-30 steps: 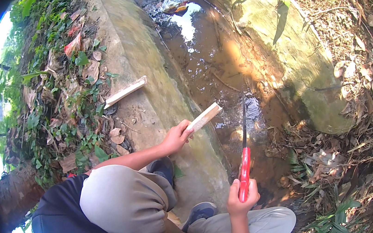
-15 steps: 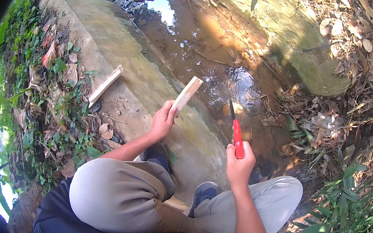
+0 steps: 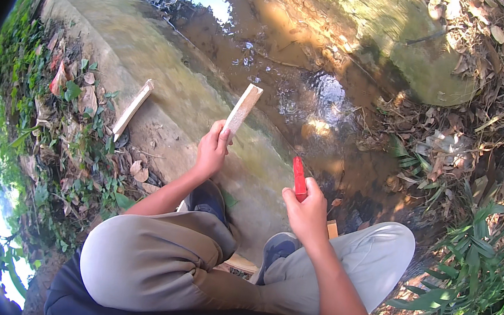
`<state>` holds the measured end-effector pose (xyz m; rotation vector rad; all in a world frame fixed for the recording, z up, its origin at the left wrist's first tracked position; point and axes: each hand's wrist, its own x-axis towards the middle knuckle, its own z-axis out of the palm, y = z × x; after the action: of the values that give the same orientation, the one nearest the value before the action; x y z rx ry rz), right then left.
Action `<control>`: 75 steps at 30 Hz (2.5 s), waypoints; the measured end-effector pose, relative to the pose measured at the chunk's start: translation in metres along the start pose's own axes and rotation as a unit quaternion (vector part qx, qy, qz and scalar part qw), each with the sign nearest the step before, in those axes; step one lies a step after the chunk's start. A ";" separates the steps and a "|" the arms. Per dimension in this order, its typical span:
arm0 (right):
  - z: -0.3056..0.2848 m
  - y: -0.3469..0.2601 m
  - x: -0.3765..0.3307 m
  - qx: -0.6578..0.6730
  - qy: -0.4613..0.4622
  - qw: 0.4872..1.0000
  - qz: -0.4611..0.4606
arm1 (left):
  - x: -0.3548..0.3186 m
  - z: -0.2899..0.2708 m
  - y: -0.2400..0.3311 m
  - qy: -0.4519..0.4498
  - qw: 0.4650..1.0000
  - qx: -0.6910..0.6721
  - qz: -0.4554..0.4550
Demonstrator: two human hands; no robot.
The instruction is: The person uses a red hand saw to cut a long, thin piece of light-colored wood into smaller segments. The person is crouching beside a concrete drainage ditch in an outdoor area with vegetation. After cutting several pieces, the person stands up and walks along the edge of the ditch.
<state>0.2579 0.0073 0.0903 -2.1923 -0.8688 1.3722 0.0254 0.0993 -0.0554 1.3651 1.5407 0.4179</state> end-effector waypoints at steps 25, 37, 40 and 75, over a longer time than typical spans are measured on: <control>-0.005 0.004 -0.016 0.013 0.011 1.000 0.000 | -0.001 0.007 -0.003 0.041 0.998 0.029 0.035; -0.002 0.015 -0.011 0.040 -0.028 0.999 0.014 | 0.000 0.006 -0.009 0.048 0.997 -0.019 0.051; -0.002 0.011 -0.011 0.030 -0.030 0.999 0.026 | 0.000 0.005 -0.009 0.039 0.998 -0.036 0.044; -0.004 0.034 -0.006 -0.145 -0.003 0.986 -0.077 | -0.002 0.005 -0.001 0.040 0.999 0.007 0.029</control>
<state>0.2696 -0.0211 0.0750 -2.2719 -1.2814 1.2427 0.0285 0.0958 -0.0575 1.4225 1.5750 0.5035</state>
